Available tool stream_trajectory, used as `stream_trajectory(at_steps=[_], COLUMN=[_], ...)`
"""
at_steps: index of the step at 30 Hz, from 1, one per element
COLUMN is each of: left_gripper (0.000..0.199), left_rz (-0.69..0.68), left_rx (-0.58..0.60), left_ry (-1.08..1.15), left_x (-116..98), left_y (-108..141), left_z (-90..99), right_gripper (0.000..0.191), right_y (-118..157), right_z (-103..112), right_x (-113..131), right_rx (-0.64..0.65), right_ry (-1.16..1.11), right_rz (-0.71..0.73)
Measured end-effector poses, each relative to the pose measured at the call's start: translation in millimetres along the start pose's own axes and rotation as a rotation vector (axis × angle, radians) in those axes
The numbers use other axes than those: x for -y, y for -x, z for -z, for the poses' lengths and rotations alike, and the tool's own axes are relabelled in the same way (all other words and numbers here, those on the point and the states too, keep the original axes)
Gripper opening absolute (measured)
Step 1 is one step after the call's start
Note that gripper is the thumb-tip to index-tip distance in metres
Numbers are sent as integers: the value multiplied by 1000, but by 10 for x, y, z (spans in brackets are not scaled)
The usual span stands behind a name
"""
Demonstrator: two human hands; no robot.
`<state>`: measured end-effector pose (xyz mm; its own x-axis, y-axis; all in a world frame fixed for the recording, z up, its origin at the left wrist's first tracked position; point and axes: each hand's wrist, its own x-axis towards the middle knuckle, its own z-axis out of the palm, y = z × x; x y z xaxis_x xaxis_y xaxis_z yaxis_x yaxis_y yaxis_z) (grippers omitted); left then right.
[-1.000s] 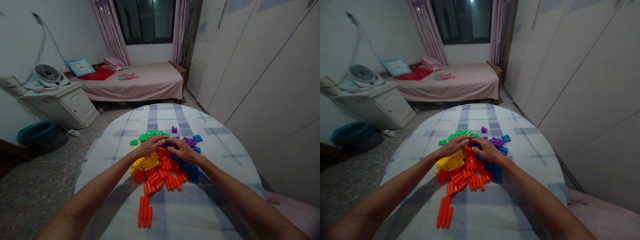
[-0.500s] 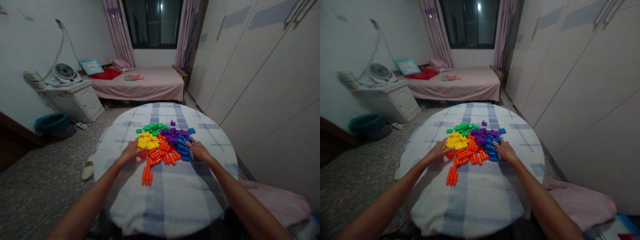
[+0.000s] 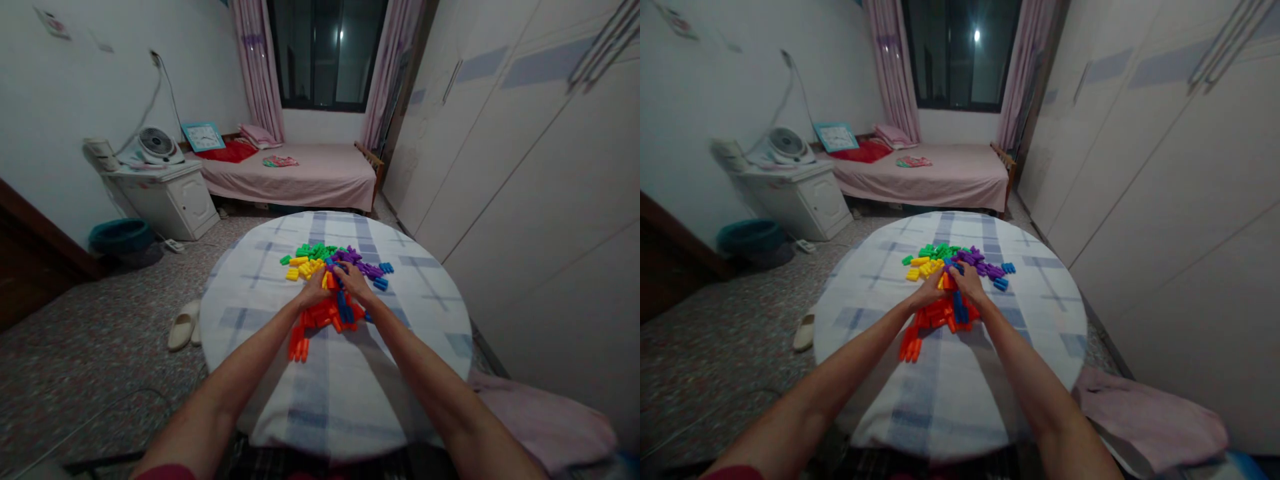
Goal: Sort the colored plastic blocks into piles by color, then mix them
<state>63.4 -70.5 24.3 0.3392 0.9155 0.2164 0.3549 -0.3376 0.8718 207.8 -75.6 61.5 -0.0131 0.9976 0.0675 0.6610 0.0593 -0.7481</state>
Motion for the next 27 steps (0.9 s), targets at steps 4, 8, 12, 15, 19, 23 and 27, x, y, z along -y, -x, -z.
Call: stream_trajectory(at_steps=[4, 8, 12, 15, 19, 23, 27], left_gripper=[52, 54, 59, 86, 104, 106, 104], left_rz=[-15, 88, 292, 351, 352, 340, 290], left_rx=[91, 48, 154, 229, 184, 80, 15], left_ry=[98, -122, -390, -472, -529, -442, -293], left_x=[-53, -51, -86, -139, -179, -147, -111], left_y=[70, 292, 690, 1004, 1173, 965, 640], left_z=[143, 471, 798, 835, 551, 172, -71], right_gripper=[45, 53, 59, 57, 47, 38, 43], right_y=[133, 461, 841, 1002, 964, 756, 549], right_z=[134, 390, 623, 664, 498, 213, -3], right_x=[163, 39, -370, -640, -693, -483, -272], right_rx=[87, 59, 76, 144, 118, 94, 75], right_ry=[15, 303, 624, 668, 592, 360, 249], right_rz=[304, 250, -175, -296, -212, -167, -179])
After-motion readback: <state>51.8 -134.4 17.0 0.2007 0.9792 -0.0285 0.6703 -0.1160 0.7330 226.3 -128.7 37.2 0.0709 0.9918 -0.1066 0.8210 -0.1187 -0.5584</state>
